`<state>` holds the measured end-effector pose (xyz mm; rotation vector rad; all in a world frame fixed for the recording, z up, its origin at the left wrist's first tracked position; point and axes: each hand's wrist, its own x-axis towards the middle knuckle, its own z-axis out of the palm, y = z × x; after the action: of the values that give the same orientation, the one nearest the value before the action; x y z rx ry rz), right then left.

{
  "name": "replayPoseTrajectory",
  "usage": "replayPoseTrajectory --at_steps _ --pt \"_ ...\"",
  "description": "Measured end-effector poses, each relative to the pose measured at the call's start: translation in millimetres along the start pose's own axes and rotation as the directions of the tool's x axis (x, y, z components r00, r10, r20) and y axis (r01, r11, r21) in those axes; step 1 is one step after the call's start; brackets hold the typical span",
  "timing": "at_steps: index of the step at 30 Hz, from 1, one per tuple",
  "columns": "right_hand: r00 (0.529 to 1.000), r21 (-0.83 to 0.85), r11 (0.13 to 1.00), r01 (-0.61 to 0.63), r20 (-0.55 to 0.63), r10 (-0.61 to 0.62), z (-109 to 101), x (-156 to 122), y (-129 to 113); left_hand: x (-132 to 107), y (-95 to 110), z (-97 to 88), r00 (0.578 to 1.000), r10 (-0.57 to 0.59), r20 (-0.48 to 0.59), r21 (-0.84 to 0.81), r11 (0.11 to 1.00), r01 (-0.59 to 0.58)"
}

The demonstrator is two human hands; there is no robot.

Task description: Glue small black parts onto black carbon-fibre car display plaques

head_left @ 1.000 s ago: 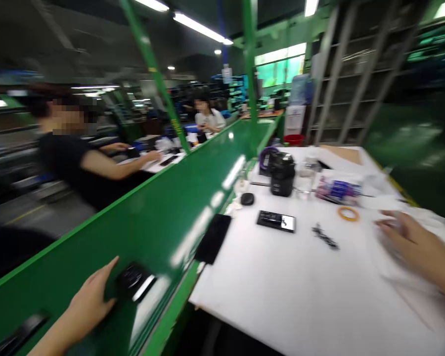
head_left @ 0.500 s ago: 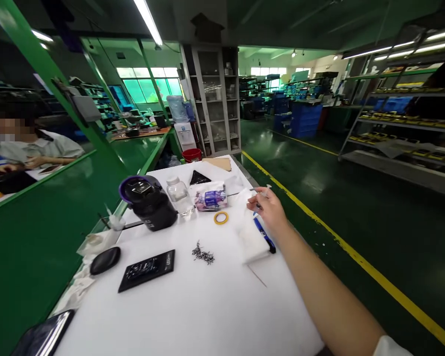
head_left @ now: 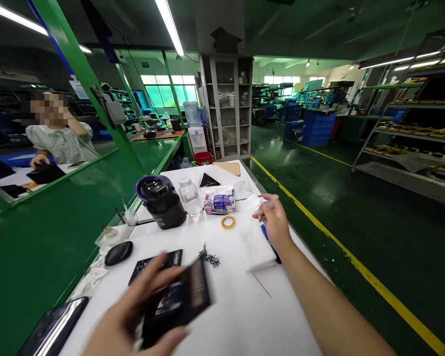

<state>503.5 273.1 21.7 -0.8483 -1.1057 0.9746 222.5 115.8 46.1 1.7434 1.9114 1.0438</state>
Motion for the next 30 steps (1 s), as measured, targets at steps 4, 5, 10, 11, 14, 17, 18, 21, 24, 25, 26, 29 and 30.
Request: replayPoseTrajectory --at_steps 4,5,10,11,14,17,18,21,24,25,26,29,30 --pt "0.996 0.227 0.974 -0.014 0.089 -0.006 -1.2 -18.0 -45.5 16.7 33.6 65.2 0.887 0.453 0.087 0.103 0.882 -0.46" --pt "0.986 0.347 0.935 -0.079 0.167 0.021 0.7 -24.2 -53.0 19.4 37.1 79.0 0.851 0.519 0.083 0.127 0.841 -0.526" --pt "0.848 0.65 0.631 -0.424 0.529 0.025 16.8 -46.0 -55.9 11.9 28.0 106.9 0.82 0.559 0.117 0.099 0.815 -0.57" --pt "0.83 0.657 0.607 -0.448 0.558 0.008 19.4 -47.9 -52.7 9.2 25.7 106.0 0.826 0.552 0.116 0.087 0.823 -0.562" --pt "0.786 0.665 0.571 -0.481 0.615 -0.055 25.2 -51.8 -44.7 5.6 24.2 99.8 0.843 0.532 0.085 0.063 0.841 -0.537" --pt "0.764 0.668 0.572 -0.475 0.636 -0.108 29.3 -56.2 -43.1 7.2 26.4 95.2 0.85 0.52 0.086 0.028 0.851 -0.524" --pt "0.767 0.666 0.584 -0.463 0.632 -0.113 30.4 -57.7 -43.6 7.7 26.8 94.4 0.851 0.518 0.087 0.013 0.853 -0.521" --pt "0.783 0.654 0.625 -0.426 0.613 -0.108 32.9 -60.9 -45.5 7.6 27.0 93.8 0.852 0.518 0.078 -0.019 0.855 -0.519" --pt "0.785 0.642 0.644 -0.415 0.611 -0.103 34.1 -61.4 -44.9 6.1 27.1 94.1 0.855 0.514 0.075 -0.02 0.858 -0.514" --pt "0.783 0.638 0.647 -0.417 0.614 -0.102 34.4 -61.3 -44.2 5.8 27.3 94.1 0.856 0.511 0.074 -0.016 0.859 -0.512" --pt "0.781 0.634 0.651 -0.417 0.617 -0.101 34.5 -61.2 -43.4 5.5 27.5 94.1 0.858 0.509 0.073 -0.013 0.86 -0.51" --pt "0.781 0.62 0.667 -0.413 0.618 -0.091 34.8 -61.5 -41.3 4.9 28.2 93.6 0.858 0.508 0.075 -0.008 0.861 -0.509" --pt "0.781 0.613 0.674 -0.412 0.619 -0.086 34.9 -61.8 -40.8 4.8 28.4 93.3 0.857 0.51 0.075 -0.007 0.86 -0.511"
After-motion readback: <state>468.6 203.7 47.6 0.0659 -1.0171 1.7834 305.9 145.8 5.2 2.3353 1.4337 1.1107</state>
